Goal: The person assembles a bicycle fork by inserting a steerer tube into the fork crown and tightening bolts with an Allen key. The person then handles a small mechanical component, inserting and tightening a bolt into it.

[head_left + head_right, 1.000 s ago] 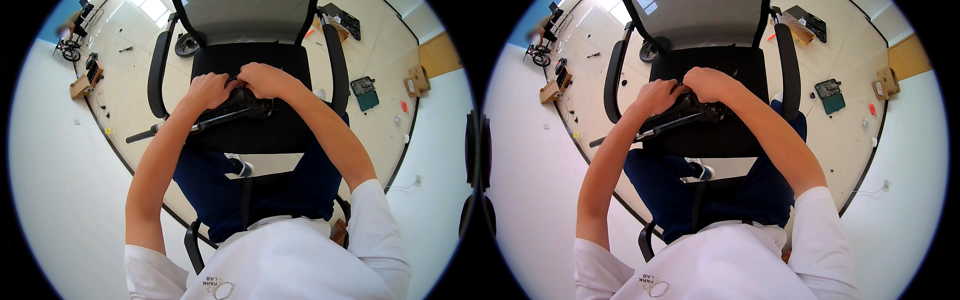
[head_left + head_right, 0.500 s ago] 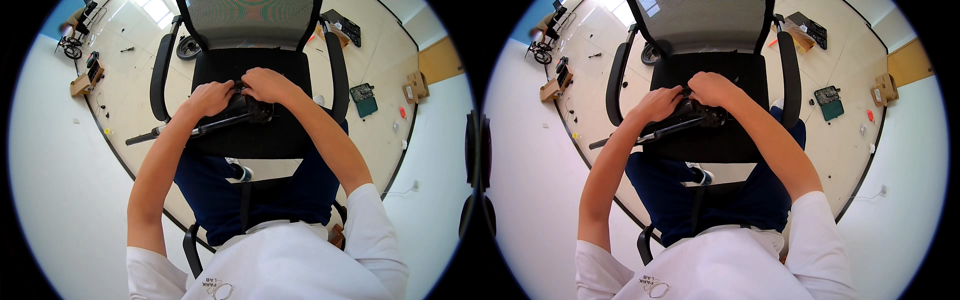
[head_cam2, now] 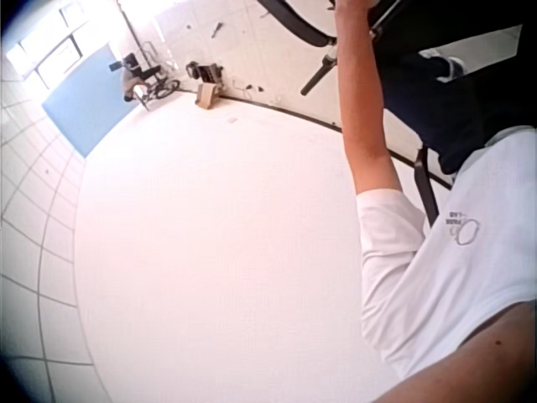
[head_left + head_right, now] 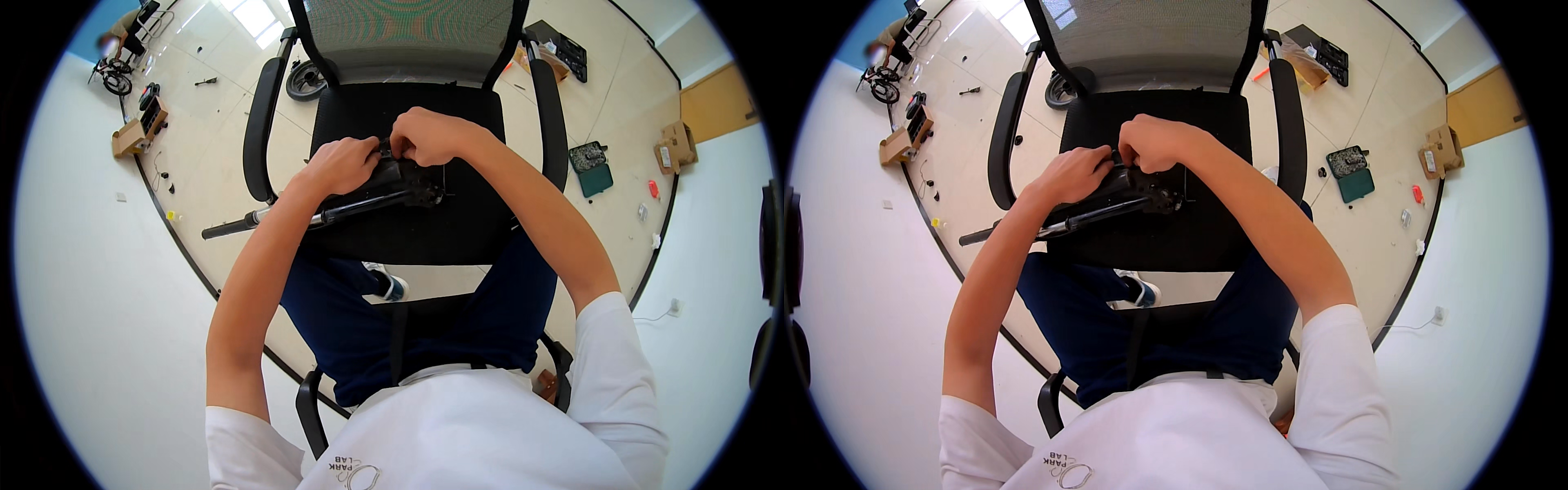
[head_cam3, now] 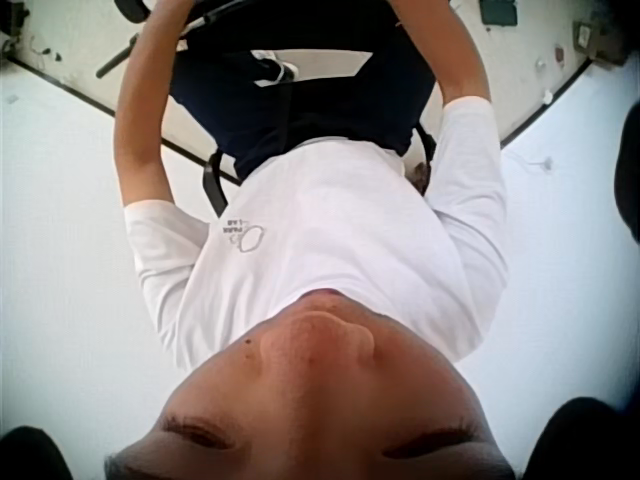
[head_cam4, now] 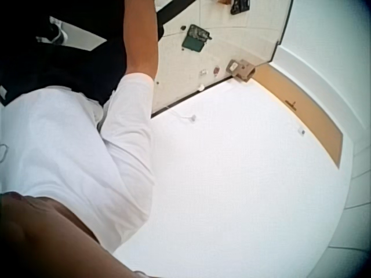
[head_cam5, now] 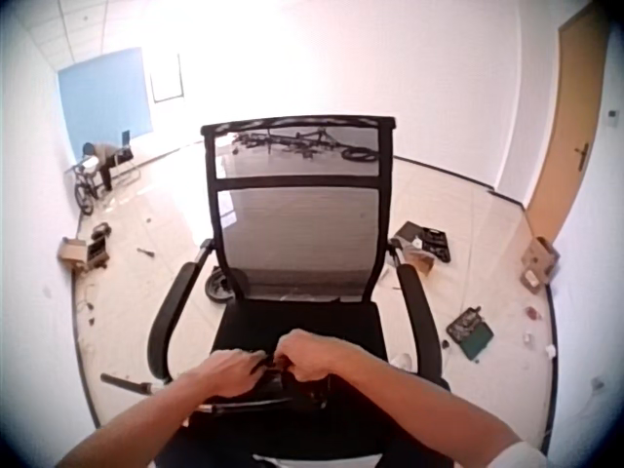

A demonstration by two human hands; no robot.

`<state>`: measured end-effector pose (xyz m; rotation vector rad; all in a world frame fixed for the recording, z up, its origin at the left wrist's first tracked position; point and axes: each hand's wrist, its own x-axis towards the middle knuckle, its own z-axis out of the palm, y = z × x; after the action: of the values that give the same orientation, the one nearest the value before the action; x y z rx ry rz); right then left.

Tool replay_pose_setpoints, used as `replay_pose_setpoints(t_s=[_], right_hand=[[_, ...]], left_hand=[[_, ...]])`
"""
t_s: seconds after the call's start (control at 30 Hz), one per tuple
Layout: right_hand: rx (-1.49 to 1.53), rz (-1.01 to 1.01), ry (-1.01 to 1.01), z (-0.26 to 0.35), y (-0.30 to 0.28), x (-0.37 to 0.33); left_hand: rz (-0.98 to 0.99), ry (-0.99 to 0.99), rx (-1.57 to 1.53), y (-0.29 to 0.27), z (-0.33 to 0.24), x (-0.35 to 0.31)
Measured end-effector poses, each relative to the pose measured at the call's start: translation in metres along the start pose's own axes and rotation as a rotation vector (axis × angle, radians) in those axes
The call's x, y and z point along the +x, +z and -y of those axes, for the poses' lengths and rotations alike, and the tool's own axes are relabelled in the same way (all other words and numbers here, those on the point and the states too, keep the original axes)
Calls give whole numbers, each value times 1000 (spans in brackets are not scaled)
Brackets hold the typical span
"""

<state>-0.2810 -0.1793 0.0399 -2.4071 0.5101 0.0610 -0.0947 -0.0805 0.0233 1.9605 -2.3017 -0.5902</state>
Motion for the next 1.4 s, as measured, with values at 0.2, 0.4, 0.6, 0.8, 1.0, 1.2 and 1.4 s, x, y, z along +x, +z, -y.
replay_pose_setpoints(t_s=[0.2,0.4,0.6,0.8,1.0,1.2,1.4], right_hand=[[-207,-49,132,8,9,-3],[-241,-134,-33,-6,20,0],[-132,6,17,5,3,2],[-106,-8,14,1,0,3],[-252,-99,29,-6,13,1],[-280,-10,6,1,10,2],[-334,-78,31,2,8,0]], left_hand=[[44,-167,17,1,-4,5],[-77,-32,-30,7,2,0],[18,-38,77,0,0,7],[2,-148,100,-2,-9,11],[-5,-15,109,-2,-3,9],[19,-175,186,-3,-11,13],[-16,-76,36,-5,-5,7]])
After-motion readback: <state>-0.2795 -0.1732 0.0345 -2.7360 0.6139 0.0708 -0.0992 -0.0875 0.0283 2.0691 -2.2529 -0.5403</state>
